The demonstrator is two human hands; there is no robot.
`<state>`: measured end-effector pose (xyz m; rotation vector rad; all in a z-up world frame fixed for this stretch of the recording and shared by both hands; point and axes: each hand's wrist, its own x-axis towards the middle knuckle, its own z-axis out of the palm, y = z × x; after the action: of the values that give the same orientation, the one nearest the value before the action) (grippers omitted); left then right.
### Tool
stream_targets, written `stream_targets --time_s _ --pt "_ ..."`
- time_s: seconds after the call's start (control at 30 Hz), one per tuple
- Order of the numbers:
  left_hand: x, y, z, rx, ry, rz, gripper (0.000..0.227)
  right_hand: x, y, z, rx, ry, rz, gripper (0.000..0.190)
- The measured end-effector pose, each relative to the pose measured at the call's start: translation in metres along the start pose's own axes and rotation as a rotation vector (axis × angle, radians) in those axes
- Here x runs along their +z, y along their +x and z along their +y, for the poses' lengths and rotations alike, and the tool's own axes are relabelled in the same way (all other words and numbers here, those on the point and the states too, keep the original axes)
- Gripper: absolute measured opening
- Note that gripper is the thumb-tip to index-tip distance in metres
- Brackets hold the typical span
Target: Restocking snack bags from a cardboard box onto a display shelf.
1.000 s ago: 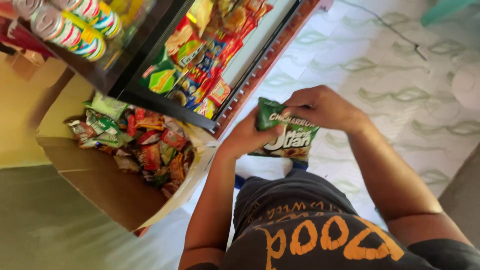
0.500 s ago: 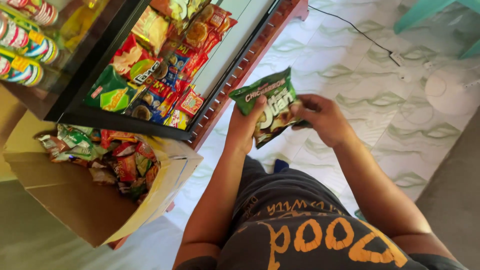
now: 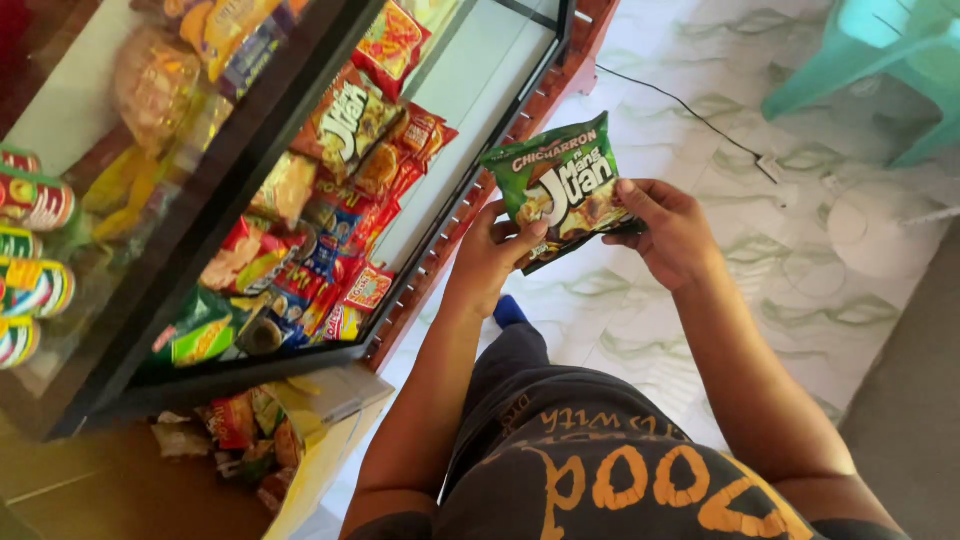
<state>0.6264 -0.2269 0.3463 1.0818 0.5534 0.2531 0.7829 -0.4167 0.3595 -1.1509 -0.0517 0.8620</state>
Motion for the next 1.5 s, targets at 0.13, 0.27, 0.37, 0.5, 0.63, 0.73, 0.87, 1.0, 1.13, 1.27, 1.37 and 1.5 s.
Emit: stream_targets --time_s 0.13,0.27,0.37,0.5,0.63,0.73,0.87,1.0,1.13,1.27,1.37,1.5 --pt "0.006 0.048 0.026 -0.047 -0.007 -0.009 0.065 0.002 0.054 -0.018 0.005 0.027 0.0 0.02" --pt "0.008 0.096 0.033 -0.056 -0.064 0.054 0.067 0.013 0.101 -0.035 -0.043 0.028 0.05 0.021" --pt "0.006 0.124 0.034 -0.075 -0.03 0.168 0.065 0.027 0.126 -0.047 -0.049 0.05 0.06 0.025" --pt "0.007 0.17 0.047 0.005 -0.147 0.185 0.068 0.038 0.167 -0.074 -0.109 0.091 -0.118 0.033" --pt "0.012 0.229 0.059 0.142 -0.095 0.219 0.067 0.027 0.234 -0.096 -0.173 0.058 -0.295 0.037" --pt "0.026 0.278 0.063 0.248 -0.073 0.176 0.069 0.019 0.294 -0.112 -0.185 0.048 -0.258 0.036" --pt "0.05 0.344 0.081 0.484 -0.001 0.303 0.071 0.026 0.385 -0.148 -0.254 0.055 -0.309 0.032" --pt "0.054 0.384 0.08 0.497 0.322 0.614 0.041 0.035 0.439 -0.163 -0.342 0.02 -0.403 0.023" --pt "0.054 0.403 0.09 0.483 0.429 0.708 0.028 0.05 0.484 -0.17 -0.32 0.006 -0.543 0.027" --pt "0.054 0.422 0.126 0.718 0.896 0.951 0.039 0.059 0.535 -0.166 -0.681 -0.381 -0.534 0.042" --pt "0.051 0.426 0.141 0.804 1.127 1.01 0.034 0.073 0.552 -0.176 -0.92 -0.616 -0.476 0.047" --pt "0.045 0.446 0.152 0.769 1.464 1.183 0.038 0.092 0.575 -0.188 -1.22 -0.9 -0.432 0.041"
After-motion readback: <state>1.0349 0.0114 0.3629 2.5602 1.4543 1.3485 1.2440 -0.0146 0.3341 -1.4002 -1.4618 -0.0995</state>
